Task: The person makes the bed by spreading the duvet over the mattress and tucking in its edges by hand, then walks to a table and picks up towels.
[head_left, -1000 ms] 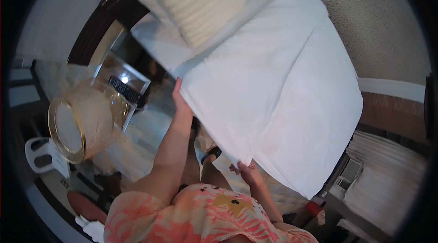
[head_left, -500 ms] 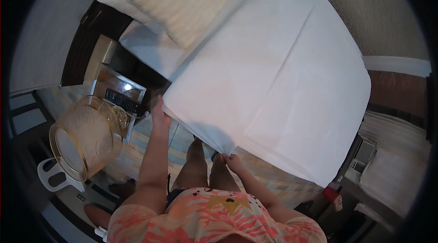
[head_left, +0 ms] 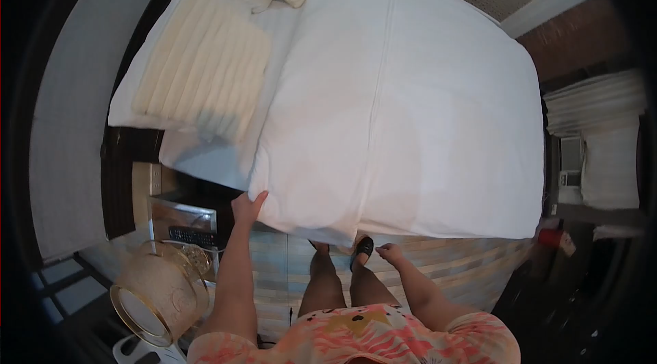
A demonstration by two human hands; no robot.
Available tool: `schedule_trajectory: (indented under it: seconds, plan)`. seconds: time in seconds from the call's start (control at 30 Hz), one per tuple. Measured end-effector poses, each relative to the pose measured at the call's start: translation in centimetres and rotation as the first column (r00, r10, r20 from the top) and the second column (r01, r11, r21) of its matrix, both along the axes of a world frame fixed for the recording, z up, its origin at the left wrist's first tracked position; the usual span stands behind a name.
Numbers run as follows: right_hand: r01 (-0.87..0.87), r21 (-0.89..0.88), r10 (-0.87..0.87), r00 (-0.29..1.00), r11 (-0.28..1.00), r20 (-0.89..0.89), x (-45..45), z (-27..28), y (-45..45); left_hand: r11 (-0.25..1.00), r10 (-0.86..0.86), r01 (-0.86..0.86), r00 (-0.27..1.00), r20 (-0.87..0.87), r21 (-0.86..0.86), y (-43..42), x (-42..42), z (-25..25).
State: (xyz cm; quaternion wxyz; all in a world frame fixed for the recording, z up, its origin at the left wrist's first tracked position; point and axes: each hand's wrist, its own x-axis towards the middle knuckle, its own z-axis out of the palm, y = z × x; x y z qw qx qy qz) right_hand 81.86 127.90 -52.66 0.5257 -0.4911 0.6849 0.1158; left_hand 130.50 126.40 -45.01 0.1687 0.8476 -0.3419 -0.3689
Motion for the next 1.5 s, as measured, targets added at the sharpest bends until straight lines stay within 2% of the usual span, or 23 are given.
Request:
schedule_trajectory:
  seconds: [0.07, 0.2, 0.27, 0.3, 0.33, 0.4, 0.43, 0.47, 0.5, 0.57, 0.7, 0.77, 0.83, 0.87, 0.9, 0.97, 1.0, 1.07, 1.2, 1.3, 1.37, 1.4, 1.5]
  plan:
    - [0.035, 0.005, -0.035, 0.999, 0.999, -0.029, -1.1, 0.3, 0.9, 0.996, -0.086, 0.087, 0.993, 0.077, -0.014, -0.2, 0.1, 1.8]
    - [-0.062, 0.007, 0.063, 0.991, 0.998, -0.120, -6.5, -1.9, 3.8, 0.990, 0.099, -0.120, 0.966, 0.240, 0.075, 1.9, -1.8, -0.8]
    - [0.113, -0.046, -0.116, 0.990, 0.993, -0.085, -9.3, -2.9, 4.1, 0.924, 0.274, -0.348, 0.891, 0.362, 0.157, 1.8, -4.0, -2.3]
    - [0.247, -0.093, -0.252, 0.967, 0.965, -0.044, -10.8, -3.0, 4.0, 0.849, 0.505, -0.528, 0.821, 0.266, 0.018, 3.1, -4.3, -5.3]
    - [0.453, -0.088, -0.456, 0.890, 0.887, -0.012, -11.8, -2.4, 3.2, 0.671, 0.709, -0.712, 0.698, -0.099, -0.208, 5.9, -4.3, -10.9]
    - [0.853, -0.012, -0.851, 0.522, 0.522, 0.054, -14.2, -2.5, 1.5, 0.367, 0.571, -0.928, 0.284, -0.771, -0.070, 11.4, -8.1, -16.9]
    - [0.974, 0.055, -0.975, 0.215, 0.218, 0.064, -16.0, -3.3, 0.5, 0.455, 0.565, -0.883, 0.190, -0.803, 0.111, 11.2, -13.5, -15.1]
    - [0.991, 0.128, -0.991, -0.043, -0.027, 0.126, -17.1, -2.5, -0.8, 0.578, 0.783, -0.721, 0.360, -0.507, 0.382, 12.7, -17.9, -15.6]
    - [0.941, 0.210, -0.938, -0.304, -0.267, 0.167, -18.0, -0.9, -2.5, 0.591, 0.804, -0.588, 0.375, -0.462, 0.551, 12.2, -23.4, -15.2]
    - [0.879, 0.297, -0.871, -0.442, -0.373, 0.216, -21.0, -2.0, -4.3, 0.776, 0.627, -0.317, 0.286, -0.725, 0.546, 7.0, -33.4, -8.7]
    - [0.875, 0.406, -0.838, -0.416, -0.263, 0.353, -24.8, 0.0, -8.1, 0.608, 0.753, -0.578, 0.203, -0.625, 0.544, -0.5, -41.9, -8.1]
    - [0.961, 0.164, -0.946, 0.171, 0.221, 0.274, -28.4, -2.2, -7.5, 0.669, 0.606, -0.725, 0.405, -0.685, 0.163, -0.9, -42.7, -12.6]
    - [0.881, 0.217, -0.900, 0.376, 0.421, 0.219, -31.6, -2.8, -5.2, 0.764, 0.514, -0.622, 0.748, -0.421, -0.171, -1.7, -44.3, -10.5]
    - [0.802, 0.272, -0.845, 0.486, 0.532, 0.222, -33.1, -3.8, -3.7, 0.699, 0.613, -0.713, 0.637, -0.468, -0.054, -1.9, -45.8, -7.4]
    - [0.780, 0.326, -0.844, 0.470, 0.534, 0.259, -33.8, -2.1, -3.2, 0.619, 0.698, -0.783, 0.510, -0.502, 0.065, -2.7, -47.4, -4.6]
    - [0.656, 0.500, -0.825, 0.472, 0.565, 0.311, -37.7, -0.3, -2.3, 0.626, 0.679, -0.765, 0.441, -0.586, 0.149, 0.6, -44.9, -11.8]
    - [0.658, 0.499, -0.826, 0.461, 0.563, 0.324, -40.4, -0.1, -2.5, 0.625, 0.730, -0.734, 0.430, -0.530, 0.266, 0.6, -46.9, -9.5]
    - [0.882, 0.453, -0.957, -0.008, 0.130, 0.290, -45.2, -0.3, -3.6, 0.621, 0.760, -0.668, 0.382, -0.526, 0.410, 0.5, -50.4, -7.2]
    - [0.932, 0.305, -0.876, -0.306, -0.195, 0.372, -55.5, 0.2, -8.9, 0.690, 0.710, -0.521, 0.349, -0.612, 0.503, -2.1, -58.6, -6.7]
    - [0.975, 0.207, -0.918, -0.157, -0.085, 0.364, -60.1, -1.8, -10.6, 0.713, 0.671, -0.511, 0.297, -0.680, 0.480, -4.1, -62.7, -7.8]
    - [0.989, 0.145, -0.956, -0.049, -0.007, 0.288, -61.3, -3.0, -9.4, 0.829, 0.557, -0.380, 0.624, -0.548, 0.410, -5.0, -63.9, -9.4]
    - [0.993, 0.090, -0.975, 0.060, 0.081, 0.212, -61.9, -3.7, -8.4, 0.834, 0.549, -0.367, 0.627, -0.553, 0.412, -5.6, -64.6, -9.3]
    - [0.991, 0.116, -0.996, 0.050, 0.059, 0.078, -65.9, -6.3, -5.4, 0.762, 0.409, -0.261, 0.904, -0.127, 0.593, -8.9, -65.5, -8.3]
